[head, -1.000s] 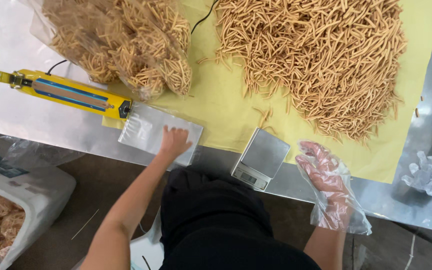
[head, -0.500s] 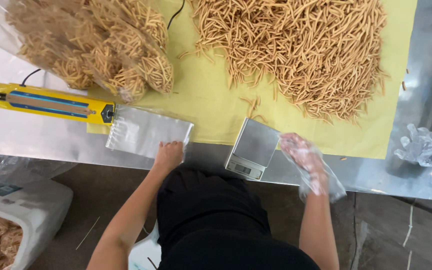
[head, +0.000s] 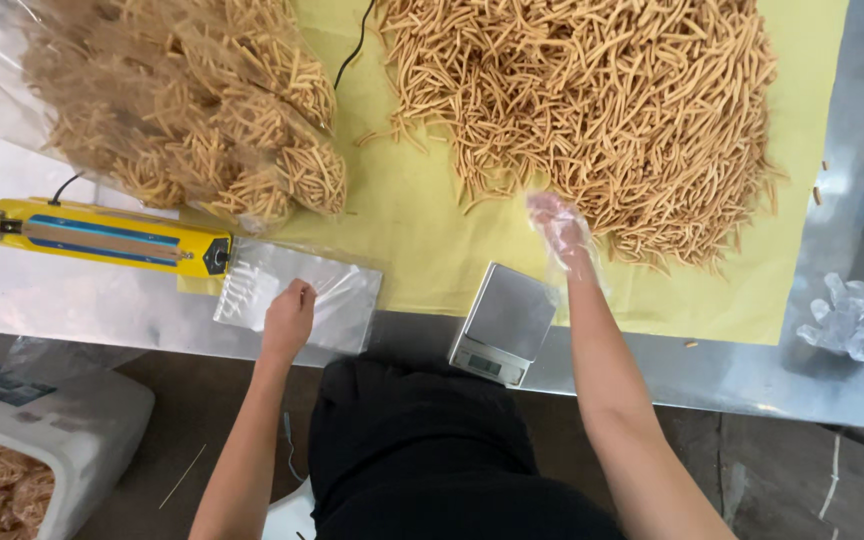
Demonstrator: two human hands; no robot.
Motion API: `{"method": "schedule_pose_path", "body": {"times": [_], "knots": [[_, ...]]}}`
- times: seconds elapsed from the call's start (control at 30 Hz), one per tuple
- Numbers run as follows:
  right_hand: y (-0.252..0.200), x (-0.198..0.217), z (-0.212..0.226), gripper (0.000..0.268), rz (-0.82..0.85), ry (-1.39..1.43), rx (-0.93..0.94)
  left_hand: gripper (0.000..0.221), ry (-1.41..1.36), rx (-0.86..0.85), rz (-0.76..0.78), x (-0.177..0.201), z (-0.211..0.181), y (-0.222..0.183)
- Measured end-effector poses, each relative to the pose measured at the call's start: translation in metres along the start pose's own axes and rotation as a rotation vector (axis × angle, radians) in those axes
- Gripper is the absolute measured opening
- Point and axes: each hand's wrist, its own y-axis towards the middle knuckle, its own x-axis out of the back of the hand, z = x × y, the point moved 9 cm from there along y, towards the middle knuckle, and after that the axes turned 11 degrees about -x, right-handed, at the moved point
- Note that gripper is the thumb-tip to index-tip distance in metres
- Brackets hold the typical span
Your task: The person scoops thin, stick-like snack items from a large pile on a yellow mat into small clear plastic bags. They place each filled bag onto a digital scale to check the weight, then move the sealed bag to a stack of completed packages. The process is repeated continuously.
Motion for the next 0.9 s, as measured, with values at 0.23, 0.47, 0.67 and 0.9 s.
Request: {"method": "schedule_pose_path", "body": {"times": [0.23, 0.47, 0.67, 0.9], "knots": [[0.032, -0.041, -0.043, 0.041, 0.319, -1.011, -0.397, 0.026, -0.665, 0.089, 0.333, -0.013, -0.044, 0.027], [0.031, 0.030, -0.017, 0.049, -0.286, 0.456, -0.142, 0.026, -0.278, -0.193, -0.004, 0.015, -0.175, 0.115], [-0.161, 0.169, -0.120, 0.047, -0.920, 0.847, -0.214, 0.010, 0.191, -0.419, 0.148, -0.033, -0.236, 0.153], [-0.283, 0.231, -0.164, 0.060, -0.901, 1.169, -0.380, 0.008, 0.536, -0.561, 0.311, -0.090, -0.243, 0.155]]}}
